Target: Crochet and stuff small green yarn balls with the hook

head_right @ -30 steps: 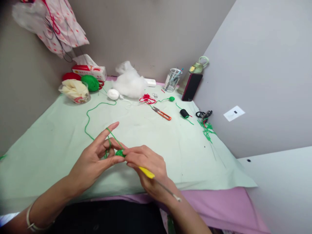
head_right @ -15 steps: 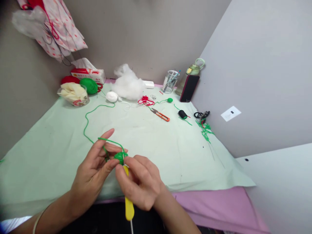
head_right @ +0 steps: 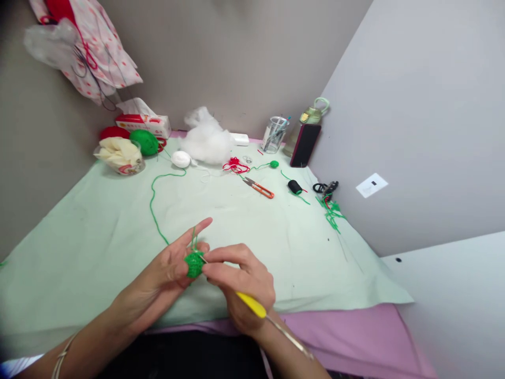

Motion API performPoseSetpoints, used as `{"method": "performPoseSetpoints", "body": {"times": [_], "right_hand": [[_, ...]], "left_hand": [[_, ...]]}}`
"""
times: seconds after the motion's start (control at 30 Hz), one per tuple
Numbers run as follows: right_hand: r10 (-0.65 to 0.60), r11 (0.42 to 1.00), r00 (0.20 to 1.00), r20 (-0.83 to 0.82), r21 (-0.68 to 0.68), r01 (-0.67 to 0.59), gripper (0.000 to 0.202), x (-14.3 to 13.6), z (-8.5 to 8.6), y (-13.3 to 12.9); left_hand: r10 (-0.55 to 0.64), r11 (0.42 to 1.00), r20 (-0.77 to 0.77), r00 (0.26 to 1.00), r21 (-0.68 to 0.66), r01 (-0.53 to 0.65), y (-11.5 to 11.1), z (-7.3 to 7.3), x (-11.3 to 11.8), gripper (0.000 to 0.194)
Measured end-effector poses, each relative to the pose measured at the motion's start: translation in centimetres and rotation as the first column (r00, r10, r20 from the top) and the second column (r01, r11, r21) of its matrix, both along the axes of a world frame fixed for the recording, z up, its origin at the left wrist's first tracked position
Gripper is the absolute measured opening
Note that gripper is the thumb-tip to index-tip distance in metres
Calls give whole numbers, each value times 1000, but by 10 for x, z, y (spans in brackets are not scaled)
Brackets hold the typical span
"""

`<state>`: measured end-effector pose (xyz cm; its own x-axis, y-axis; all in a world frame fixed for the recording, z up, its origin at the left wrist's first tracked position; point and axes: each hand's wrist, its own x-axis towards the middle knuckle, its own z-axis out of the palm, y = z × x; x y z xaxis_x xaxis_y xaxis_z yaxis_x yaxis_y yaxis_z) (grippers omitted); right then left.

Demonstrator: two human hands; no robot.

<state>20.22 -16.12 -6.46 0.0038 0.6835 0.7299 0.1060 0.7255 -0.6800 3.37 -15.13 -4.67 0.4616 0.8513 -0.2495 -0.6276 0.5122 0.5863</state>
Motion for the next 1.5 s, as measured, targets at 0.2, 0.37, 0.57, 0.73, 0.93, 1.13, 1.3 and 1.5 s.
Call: {"method": "performPoseSetpoints", "body": {"times": [0.2,0.37,0.57,0.73,0.93,1.13,1.3,1.5], "right_hand": [[83,990,990,-113,-102,-95,27,3,0,-1],[69,983,987,-148,-159,-92,24,9,-6,-4],[122,969,983,-136,-198,-147,21,17,0,-3],[136,893,946,-295,-378,-246,12,21,5,2],[119,727,861,-495,-547,-415,16,19,9,5],[193,779,893,-408,-489,-392,11,16,2,0],[201,841,922,-332,-424,-336,15,19,1,0],[190,818,910,-369,-452,-354,11,26,6,4]], "left_hand": [[38,995,-82,996,92,-30,3,3,1,101],[121,960,-222,967,273,-58,5,-2,-3,104],[159,916,-356,921,401,-3,6,-5,-8,100],[39,922,-369,929,371,109,8,-5,-14,84],[-99,953,-270,958,250,169,11,-4,-13,68],[-123,968,-224,967,187,167,6,-1,-7,65],[-140,972,-175,975,163,169,4,-4,-6,62],[-193,965,-160,968,147,217,4,-4,-8,51]]}}
